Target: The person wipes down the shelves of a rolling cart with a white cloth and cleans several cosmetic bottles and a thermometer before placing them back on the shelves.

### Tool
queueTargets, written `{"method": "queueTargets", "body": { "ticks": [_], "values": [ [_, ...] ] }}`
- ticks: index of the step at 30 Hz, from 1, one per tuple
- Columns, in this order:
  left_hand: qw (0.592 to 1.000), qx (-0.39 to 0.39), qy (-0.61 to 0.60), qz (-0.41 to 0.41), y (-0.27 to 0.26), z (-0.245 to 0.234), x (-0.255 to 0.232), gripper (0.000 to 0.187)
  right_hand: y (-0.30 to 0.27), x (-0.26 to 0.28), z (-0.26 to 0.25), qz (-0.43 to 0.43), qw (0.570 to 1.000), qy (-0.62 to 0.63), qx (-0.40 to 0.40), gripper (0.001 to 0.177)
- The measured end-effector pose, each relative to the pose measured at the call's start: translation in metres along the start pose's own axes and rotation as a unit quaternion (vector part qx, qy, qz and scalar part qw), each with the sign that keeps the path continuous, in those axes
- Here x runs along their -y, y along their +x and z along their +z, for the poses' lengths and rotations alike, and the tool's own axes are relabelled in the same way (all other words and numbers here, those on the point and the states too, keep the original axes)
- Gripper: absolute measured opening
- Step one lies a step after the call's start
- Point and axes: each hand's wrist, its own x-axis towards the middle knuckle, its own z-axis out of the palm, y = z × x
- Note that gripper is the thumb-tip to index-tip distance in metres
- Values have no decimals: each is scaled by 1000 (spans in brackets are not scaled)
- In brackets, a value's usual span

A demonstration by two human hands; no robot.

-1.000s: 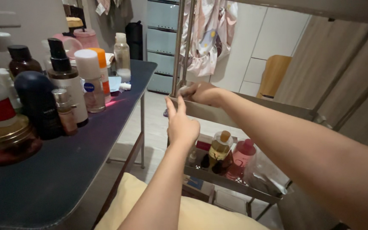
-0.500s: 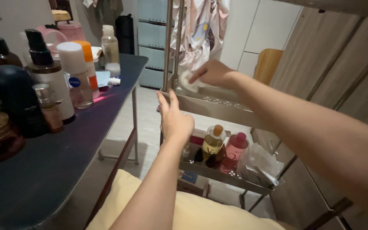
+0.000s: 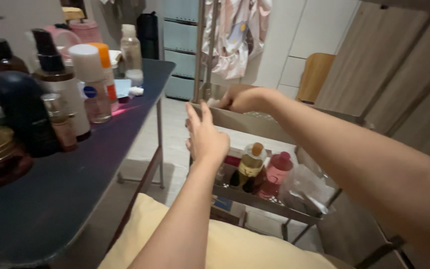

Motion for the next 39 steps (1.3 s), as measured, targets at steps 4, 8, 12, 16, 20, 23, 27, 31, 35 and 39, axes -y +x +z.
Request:
{"method": "queueTargets", "body": {
  "ticks": [4, 8, 12, 16, 20, 23, 27, 31, 35, 39],
  "values": [
    [1000, 6, 30, 6, -4, -3, -3, 95, -57, -8, -14, 82, 996, 10, 29, 44],
    [995, -2, 97, 15, -3, 1, -3, 98, -101, -26, -23, 122, 991, -10, 55, 42],
    [995, -90, -1, 32, 6, 19, 6, 85, -139, -48, -34, 145, 987, -56, 29, 43],
    [965, -186, -173, 70, 33, 24, 22, 85, -189, -64, -34, 156, 983, -22, -93, 55],
    [989, -102, -103, 1, 59, 15, 25, 80, -234, -59, -18, 231, 947, 67, -215, 35],
    [987, -44, -142, -56, 55, 17, 30, 70, -250, -57, 5, 160, 942, 27, -293, 33],
    [984, -28, -164, -56, 51, 24, 46, 71, -251, -57, 27, 209, 936, 1, -283, 36],
    [982, -14, -183, -53, 58, 37, 72, 65, -255, -48, 37, 237, 921, 11, -307, 41],
    [976, -19, -215, -25, 76, 50, 89, 64, -251, -40, 43, 244, 911, -11, -333, 45],
    [969, -12, -243, -33, 90, 60, 94, 66, -244, -40, 52, 244, 896, -83, -362, 51]
  ]
}}
